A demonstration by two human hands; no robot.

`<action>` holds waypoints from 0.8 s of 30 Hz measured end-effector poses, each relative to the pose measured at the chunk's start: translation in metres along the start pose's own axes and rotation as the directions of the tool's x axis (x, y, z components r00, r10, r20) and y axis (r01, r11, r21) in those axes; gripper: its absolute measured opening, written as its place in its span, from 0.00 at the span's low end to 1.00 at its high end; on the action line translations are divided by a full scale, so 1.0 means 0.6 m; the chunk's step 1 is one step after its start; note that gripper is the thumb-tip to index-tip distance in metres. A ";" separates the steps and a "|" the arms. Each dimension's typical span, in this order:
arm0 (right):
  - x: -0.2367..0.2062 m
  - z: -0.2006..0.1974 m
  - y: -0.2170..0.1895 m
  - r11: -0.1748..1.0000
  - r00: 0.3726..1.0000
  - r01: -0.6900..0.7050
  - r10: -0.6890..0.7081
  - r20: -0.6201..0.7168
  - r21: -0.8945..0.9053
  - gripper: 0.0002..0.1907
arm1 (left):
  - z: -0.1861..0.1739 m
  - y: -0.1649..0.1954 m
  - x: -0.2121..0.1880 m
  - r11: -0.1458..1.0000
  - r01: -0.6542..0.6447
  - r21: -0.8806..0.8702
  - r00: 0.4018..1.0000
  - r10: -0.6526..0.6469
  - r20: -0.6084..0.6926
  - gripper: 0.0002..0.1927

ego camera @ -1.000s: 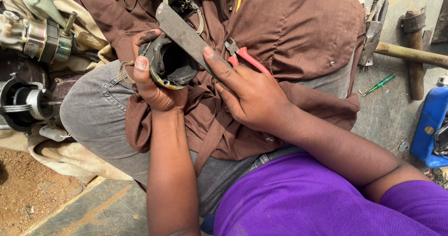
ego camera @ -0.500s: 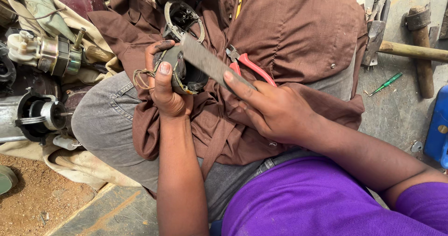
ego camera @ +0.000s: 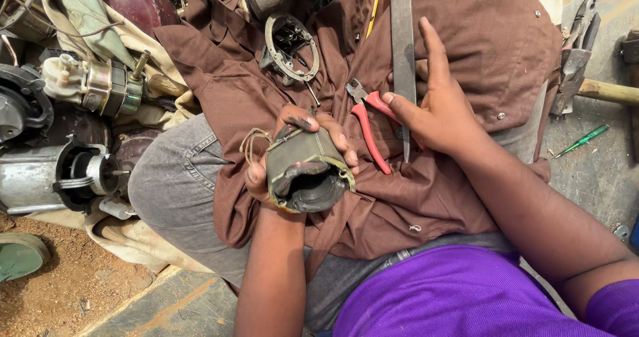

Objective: The person sits on the ground with an electric motor armature on their lap and works on it with hand tools. They use a screwdriver and a socket wrench on the motor housing, pry at components with pliers, and file the motor part, turning it over to reach different sides.

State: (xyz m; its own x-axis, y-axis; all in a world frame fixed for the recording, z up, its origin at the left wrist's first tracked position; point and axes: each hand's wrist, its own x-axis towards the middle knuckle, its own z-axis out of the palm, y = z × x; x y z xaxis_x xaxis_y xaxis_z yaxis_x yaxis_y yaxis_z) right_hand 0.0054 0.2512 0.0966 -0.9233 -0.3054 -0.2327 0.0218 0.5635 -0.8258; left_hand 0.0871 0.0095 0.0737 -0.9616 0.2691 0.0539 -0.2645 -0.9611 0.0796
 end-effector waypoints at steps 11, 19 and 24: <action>0.010 0.010 -0.025 0.992 0.992 -0.118 0.116 0.056 0.034 0.39 | 0.010 -0.001 0.003 0.972 0.086 -0.221 0.995 -0.073 0.069 0.33; 0.007 0.012 -0.014 0.988 0.986 -0.148 0.144 0.087 0.039 0.32 | 0.024 0.005 -0.005 0.986 0.142 -0.089 0.988 -0.147 -0.050 0.34; 0.005 0.004 -0.020 0.993 0.993 -0.016 0.001 0.122 0.121 0.27 | 0.001 0.002 0.005 0.890 0.102 0.445 0.977 -0.006 -0.212 0.42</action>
State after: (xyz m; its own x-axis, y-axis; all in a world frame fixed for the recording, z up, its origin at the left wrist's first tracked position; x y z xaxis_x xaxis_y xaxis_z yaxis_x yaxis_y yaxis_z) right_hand 0.0030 0.2417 0.1048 -0.8698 -0.3962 -0.2942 0.0825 0.4710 -0.8783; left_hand 0.0840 0.0095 0.0745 -0.9538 0.2553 -0.1586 -0.3005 -0.8003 0.5188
